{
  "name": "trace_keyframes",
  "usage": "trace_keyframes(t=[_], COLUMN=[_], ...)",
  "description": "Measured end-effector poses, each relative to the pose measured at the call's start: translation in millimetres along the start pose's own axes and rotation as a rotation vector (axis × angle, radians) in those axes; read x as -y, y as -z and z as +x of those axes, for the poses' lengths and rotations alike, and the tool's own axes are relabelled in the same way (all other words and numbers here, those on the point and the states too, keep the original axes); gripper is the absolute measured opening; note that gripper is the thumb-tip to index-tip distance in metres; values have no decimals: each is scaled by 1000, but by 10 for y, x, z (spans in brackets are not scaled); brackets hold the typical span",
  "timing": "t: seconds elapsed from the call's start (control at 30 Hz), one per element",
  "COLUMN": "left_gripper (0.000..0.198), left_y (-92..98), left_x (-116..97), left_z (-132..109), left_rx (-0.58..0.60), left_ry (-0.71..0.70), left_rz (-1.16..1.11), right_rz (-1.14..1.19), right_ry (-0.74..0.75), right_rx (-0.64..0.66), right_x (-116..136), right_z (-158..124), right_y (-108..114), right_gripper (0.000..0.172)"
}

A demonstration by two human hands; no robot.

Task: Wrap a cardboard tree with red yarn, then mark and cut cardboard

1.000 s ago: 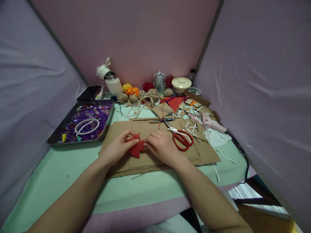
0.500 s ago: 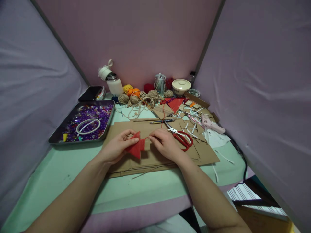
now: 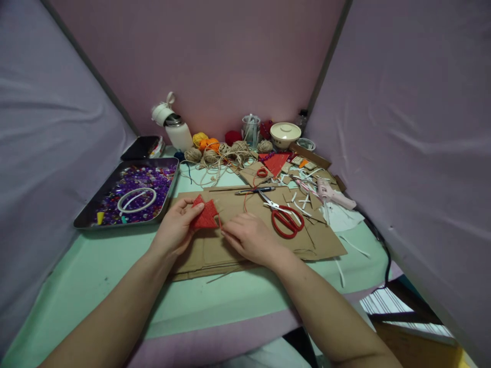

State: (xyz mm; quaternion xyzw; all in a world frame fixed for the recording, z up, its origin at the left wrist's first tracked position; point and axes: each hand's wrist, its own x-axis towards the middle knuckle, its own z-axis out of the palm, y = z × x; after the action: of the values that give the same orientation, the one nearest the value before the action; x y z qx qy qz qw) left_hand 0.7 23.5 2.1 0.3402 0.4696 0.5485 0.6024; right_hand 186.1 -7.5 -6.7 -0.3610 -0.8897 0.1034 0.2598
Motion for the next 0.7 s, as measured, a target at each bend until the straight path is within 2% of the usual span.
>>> trace_keyframes(t=[0.2, 0.37, 0.53, 0.7], left_gripper=[28, 22, 26, 30], left_y=[63, 41, 31, 64], left_x=[81, 59, -3, -27], left_z=[4, -72, -117, -101], left_rx=[64, 208, 352, 416], left_ry=[-58, -14, 164, 235], left_rz=[328, 555, 453, 344], right_rz=[-47, -83, 35, 311], right_ry=[-7, -32, -112, -205], right_rx=[-49, -53, -80, -120], right_x=[12, -42, -128, -125], right_z=[-10, -1, 9, 12], right_y=[14, 18, 61, 126], right_gripper=[23, 23, 17, 12])
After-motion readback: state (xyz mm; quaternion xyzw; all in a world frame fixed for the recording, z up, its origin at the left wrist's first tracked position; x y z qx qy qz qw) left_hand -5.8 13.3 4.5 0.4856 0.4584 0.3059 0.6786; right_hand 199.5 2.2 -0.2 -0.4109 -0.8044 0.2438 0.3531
